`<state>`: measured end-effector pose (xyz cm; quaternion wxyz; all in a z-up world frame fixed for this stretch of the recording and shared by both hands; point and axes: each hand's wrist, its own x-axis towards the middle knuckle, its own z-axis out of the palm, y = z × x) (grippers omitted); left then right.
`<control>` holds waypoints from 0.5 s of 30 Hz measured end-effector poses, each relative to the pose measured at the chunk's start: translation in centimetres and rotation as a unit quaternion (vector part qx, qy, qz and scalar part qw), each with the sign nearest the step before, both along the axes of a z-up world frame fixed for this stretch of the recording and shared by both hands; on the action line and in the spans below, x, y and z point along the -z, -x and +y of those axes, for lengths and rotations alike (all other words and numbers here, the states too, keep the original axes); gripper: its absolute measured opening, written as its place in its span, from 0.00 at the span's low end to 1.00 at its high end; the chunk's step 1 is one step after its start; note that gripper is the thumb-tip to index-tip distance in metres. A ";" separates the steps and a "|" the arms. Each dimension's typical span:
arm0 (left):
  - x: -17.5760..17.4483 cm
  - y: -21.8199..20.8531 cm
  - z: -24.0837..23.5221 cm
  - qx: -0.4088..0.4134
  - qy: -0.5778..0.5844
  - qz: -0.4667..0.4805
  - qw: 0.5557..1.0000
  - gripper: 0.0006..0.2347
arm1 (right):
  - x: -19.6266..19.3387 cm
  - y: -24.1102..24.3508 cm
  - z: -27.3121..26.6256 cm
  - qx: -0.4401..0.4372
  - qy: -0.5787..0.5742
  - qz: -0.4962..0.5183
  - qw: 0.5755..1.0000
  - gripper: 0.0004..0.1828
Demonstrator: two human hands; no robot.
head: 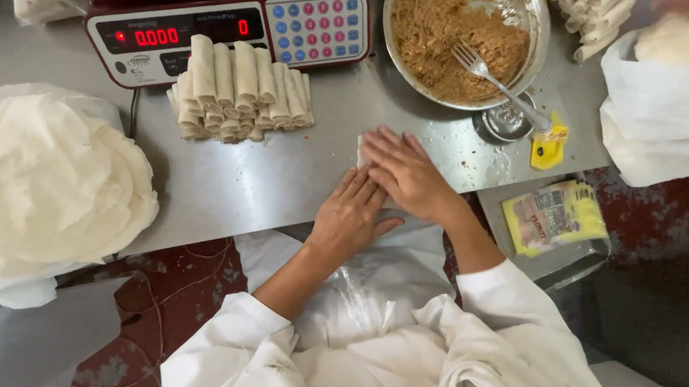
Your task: The person is separating thin pastry sheets and then filling and rolling them into cylinders on a stainless steel production table.
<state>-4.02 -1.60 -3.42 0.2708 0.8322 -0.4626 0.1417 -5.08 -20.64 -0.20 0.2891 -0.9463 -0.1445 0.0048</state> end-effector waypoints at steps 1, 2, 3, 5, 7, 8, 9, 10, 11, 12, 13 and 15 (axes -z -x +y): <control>-0.3 -0.3 -0.1 -0.003 0.008 0.010 1.000 0.32 | 0.8 -0.8 -0.5 0.024 0.009 -0.038 0.999 0.26; -0.6 -0.6 -0.2 -0.007 0.017 0.019 1.000 0.31 | 1.6 -1.7 -1.0 0.049 0.017 -0.076 0.996 0.25; -1.6 -1.7 0.0 -0.009 0.014 0.021 1.000 0.31 | 1.2 -1.7 -1.3 0.046 0.015 -0.074 0.996 0.25; -3.3 -3.5 0.6 0.047 0.107 0.141 0.983 0.23 | 0.8 -1.4 -1.9 0.093 -0.051 -0.154 0.982 0.17; -4.5 -4.7 2.4 0.086 0.110 0.189 0.972 0.23 | -1.3 1.0 -2.5 0.096 -0.051 -0.126 0.986 0.11; -5.3 -5.6 3.1 0.124 0.115 0.231 0.958 0.23 | -2.4 1.8 -3.0 0.098 -0.048 -0.104 0.989 0.06; -4.6 -5.9 3.0 0.127 0.114 0.231 0.958 0.23 | -1.7 2.3 -2.7 0.101 -0.048 -0.105 0.988 0.06; -4.0 -6.2 2.8 0.155 0.105 0.242 0.952 0.23 | -1.0 2.8 -2.5 0.085 -0.054 -0.099 0.990 0.10; -3.3 -6.0 2.8 0.182 0.097 0.256 0.944 0.23 | -0.2 3.6 -2.1 0.069 -0.061 -0.089 0.992 0.16; -2.9 -5.9 2.4 0.183 0.096 0.260 0.943 0.23 | -0.3 4.0 -1.3 0.072 -0.062 -0.085 0.992 0.16; -2.5 -6.1 2.0 0.184 0.087 0.253 0.946 0.22 | -0.4 4.1 -0.6 0.100 -0.040 -0.130 0.986 0.15; -1.8 -6.7 1.3 0.183 0.079 0.246 0.949 0.21 | -1.0 4.4 0.4 0.127 -0.017 -0.174 0.976 0.13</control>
